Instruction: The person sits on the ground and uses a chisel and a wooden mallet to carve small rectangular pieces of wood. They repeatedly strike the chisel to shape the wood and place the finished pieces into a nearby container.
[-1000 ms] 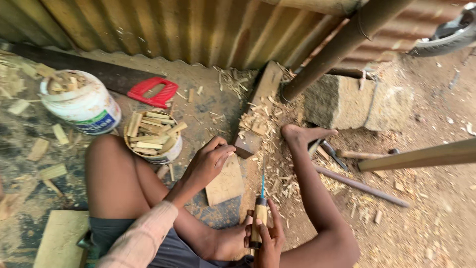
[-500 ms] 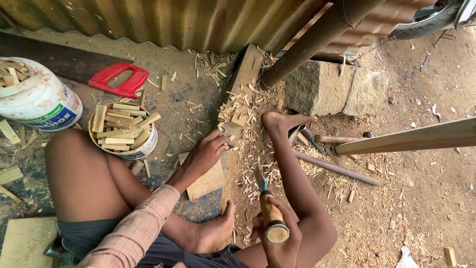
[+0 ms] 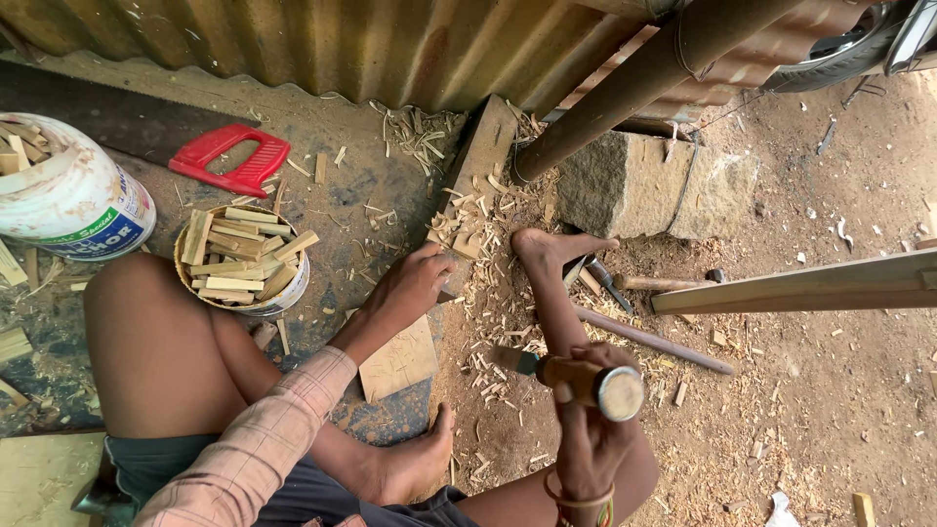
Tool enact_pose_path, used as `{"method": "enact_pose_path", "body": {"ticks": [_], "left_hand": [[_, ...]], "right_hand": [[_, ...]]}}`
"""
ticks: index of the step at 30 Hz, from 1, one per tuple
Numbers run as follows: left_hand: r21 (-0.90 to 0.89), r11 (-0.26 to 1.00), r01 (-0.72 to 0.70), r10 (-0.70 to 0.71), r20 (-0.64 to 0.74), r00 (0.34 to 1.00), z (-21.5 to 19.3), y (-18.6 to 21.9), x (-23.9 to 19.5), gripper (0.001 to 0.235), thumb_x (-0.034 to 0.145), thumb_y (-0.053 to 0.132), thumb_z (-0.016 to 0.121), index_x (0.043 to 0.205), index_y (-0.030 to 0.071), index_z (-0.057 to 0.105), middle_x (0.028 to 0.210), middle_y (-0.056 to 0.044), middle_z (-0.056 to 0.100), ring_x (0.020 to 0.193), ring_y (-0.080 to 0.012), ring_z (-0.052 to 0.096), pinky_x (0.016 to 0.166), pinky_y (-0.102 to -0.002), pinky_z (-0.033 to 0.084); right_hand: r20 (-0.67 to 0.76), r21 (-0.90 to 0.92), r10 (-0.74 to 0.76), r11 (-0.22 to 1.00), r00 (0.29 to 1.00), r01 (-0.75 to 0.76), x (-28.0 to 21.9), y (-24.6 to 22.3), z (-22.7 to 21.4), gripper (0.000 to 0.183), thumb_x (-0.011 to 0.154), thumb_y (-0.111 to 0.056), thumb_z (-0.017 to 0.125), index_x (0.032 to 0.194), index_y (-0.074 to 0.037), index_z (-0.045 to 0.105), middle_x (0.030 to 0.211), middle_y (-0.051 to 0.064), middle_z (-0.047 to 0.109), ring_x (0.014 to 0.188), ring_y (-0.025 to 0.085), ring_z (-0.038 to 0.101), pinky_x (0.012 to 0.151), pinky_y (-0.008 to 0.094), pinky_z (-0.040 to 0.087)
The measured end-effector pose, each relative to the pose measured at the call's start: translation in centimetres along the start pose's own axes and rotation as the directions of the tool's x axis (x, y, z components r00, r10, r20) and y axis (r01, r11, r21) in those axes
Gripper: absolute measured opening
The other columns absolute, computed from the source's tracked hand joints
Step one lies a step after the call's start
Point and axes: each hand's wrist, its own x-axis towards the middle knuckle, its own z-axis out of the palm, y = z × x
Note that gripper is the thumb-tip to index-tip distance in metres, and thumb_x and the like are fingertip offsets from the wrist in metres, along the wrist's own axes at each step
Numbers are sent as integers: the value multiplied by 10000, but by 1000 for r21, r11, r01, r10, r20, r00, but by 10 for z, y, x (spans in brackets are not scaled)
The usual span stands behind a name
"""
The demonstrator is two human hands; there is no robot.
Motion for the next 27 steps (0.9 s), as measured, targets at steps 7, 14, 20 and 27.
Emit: {"method": "enact_pose_path", "body": {"ticks": [7, 14, 20, 27], "left_hand": [[-12, 997, -75, 76, 108, 991, -7, -1, 7, 220, 926, -14, 623, 1117, 52, 708, 1019, -93, 632, 807, -250, 675, 694, -353, 564], [-77, 971, -227, 222, -71, 972, -15, 12, -3, 175, 884, 32, 703, 1056, 22, 732, 975, -107, 700, 863, -272, 703, 747, -368, 565], [-155, 968, -198, 184, -99, 978, -14, 13, -7, 153, 877, 51, 734, 1028, 24, 741, 1015, -106, 734, 887, -262, 733, 787, -353, 587], [-190, 974, -124, 108, -93, 990, -14, 16, -11, 166, 884, 9, 715, 1049, 20, 729, 1045, -99, 739, 907, -253, 740, 797, -364, 588]], "right_hand": [[-115, 529, 34, 848, 993, 32, 41, 50, 25, 120, 981, 20, 714, 1012, -16, 604, 817, 91, 657, 691, 136, 624, 591, 270, 527], [-246, 362, -74, 918, 967, 162, 87, 46, 55, 166, 1007, 4, 710, 908, -32, 581, 768, 25, 619, 631, 90, 589, 583, 246, 504], [-250, 193, -138, 963, 958, 189, 110, 40, 74, 191, 1004, -19, 728, 900, -43, 570, 789, 18, 615, 664, 77, 571, 624, 231, 483], [-203, -13, -222, 975, 954, 224, 114, 52, 90, 208, 996, -11, 741, 891, -21, 562, 812, 27, 580, 718, 81, 530, 636, 234, 448]]}}
